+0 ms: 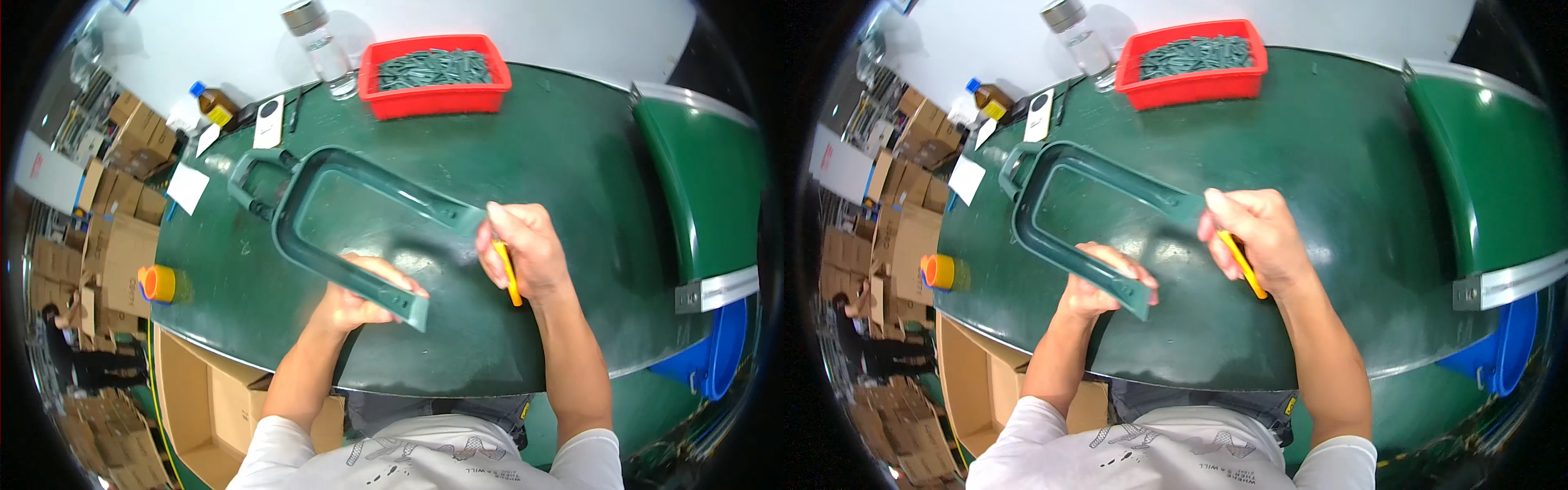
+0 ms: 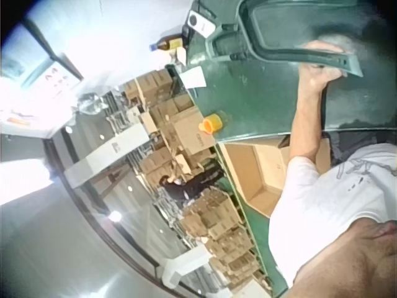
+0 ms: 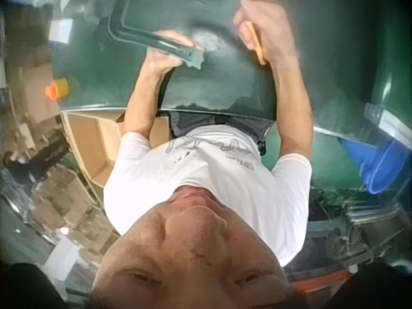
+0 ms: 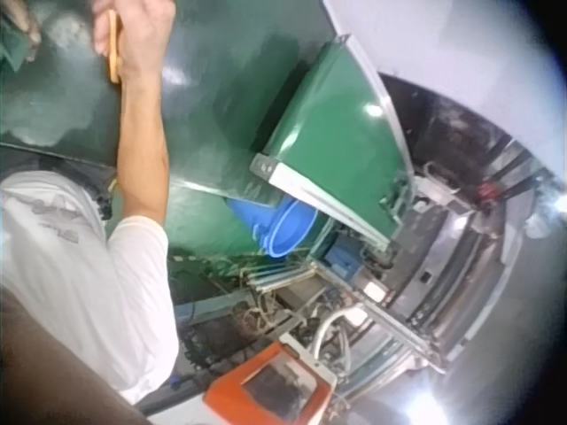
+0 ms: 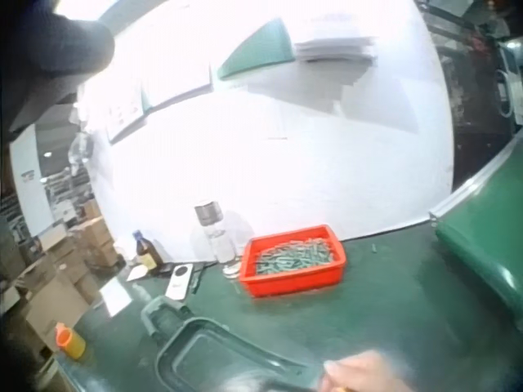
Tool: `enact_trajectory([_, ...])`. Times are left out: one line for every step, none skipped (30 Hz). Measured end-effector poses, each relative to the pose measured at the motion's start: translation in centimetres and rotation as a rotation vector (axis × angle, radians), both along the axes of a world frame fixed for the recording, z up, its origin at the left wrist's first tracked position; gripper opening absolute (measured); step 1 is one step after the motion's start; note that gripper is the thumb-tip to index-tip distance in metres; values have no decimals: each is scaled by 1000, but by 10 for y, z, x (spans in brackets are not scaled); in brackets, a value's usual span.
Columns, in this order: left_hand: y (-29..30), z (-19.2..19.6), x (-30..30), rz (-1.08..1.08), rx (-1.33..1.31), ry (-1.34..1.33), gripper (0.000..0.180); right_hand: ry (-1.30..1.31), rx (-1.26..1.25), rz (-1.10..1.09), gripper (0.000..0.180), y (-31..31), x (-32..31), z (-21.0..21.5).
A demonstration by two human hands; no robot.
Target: Remove excess material from green plastic parts using a tool and place them in a box.
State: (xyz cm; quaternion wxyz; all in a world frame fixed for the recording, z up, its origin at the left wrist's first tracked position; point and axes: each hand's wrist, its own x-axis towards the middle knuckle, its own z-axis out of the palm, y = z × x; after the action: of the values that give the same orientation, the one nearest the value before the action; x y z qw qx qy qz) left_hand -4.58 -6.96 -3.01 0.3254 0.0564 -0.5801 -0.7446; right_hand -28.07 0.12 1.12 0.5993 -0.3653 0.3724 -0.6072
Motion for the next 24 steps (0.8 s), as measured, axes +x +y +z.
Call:
enact_trajectory([-1,1,-1,45,-31,4,37,-27,-42,43,37,-2,1,0])
enact_trajectory([-3,-1,-1,45,-126,12,37,-65,-88,52,37,-1,2,-1])
enact_trajectory([-10,-1,-1,198,-515,-53,31,-45,-228,141,41,-2,-1,-5])
enact_trajectory([0,10,3,218,99,-289,30,-34,-420,223,44,-2,1,-4])
enact_trajectory([-4,6,6,293,175,-192,28,-112,-482,265,45,3,9,0])
enact_trajectory([-13,2,13,367,54,-284,29,-214,-519,283,45,5,15,4])
enact_trajectory([-15,8,14,417,47,-285,28,-195,-513,268,45,7,15,2])
enact_trajectory([-17,22,13,477,43,-333,29,-174,-464,211,42,8,9,-3])
enact_trajectory([-17,15,10,788,-260,-341,32,-122,-391,110,38,8,3,-14])
enact_trajectory([-21,7,8,931,-420,-281,31,-17,-353,109,36,2,1,-17])
enact_trajectory([-10,26,14,912,-340,-439,30,9,-255,54,36,-4,-10,-31])
enact_trajectory([-3,23,24,1034,-413,-422,31,-8,-171,-1,36,-9,-5,-37])
enact_trajectory([2,25,33,1145,-489,-410,33,-24,-84,-65,36,-12,-2,-40])
enact_trajectory([13,27,53,1240,-500,-523,35,-28,-47,-53,36,-15,-3,-46])
enact_trajectory([27,34,76,1318,-518,-636,38,-37,-14,-57,36,-18,-10,-51])
enact_trajectory([34,39,103,1478,-641,-632,35,-48,23,-67,35,-20,-11,-56])
enact_trajectory([41,44,128,1559,-442,-509,33,-55,34,-87,36,-21,-10,-58])
enact_trajectory([45,41,164,1705,-423,-452,35,-67,49,-98,36,-22,-7,-57])
enact_trajectory([47,49,188,1857,-347,-254,35,-68,60,-128,36,-22,-7,-55])
enact_trajectory([54,62,214,2031,-218,-415,36,-29,69,-147,36,-22,-6,-53])
enact_trajectory([55,54,255,2154,-297,-517,32,-14,69,-146,36,-22,-5,-52])
enact_trajectory([62,48,297,2193,-122,-890,31,0,69,-143,36,-22,-3,-53])
enact_trajectory([70,32,337,2215,-154,-1251,30,12,65,-135,36,-24,-1,-53])
enact_trajectory([79,12,374,2146,-91,-1448,29,9,63,-123,37,-25,-1,-53])
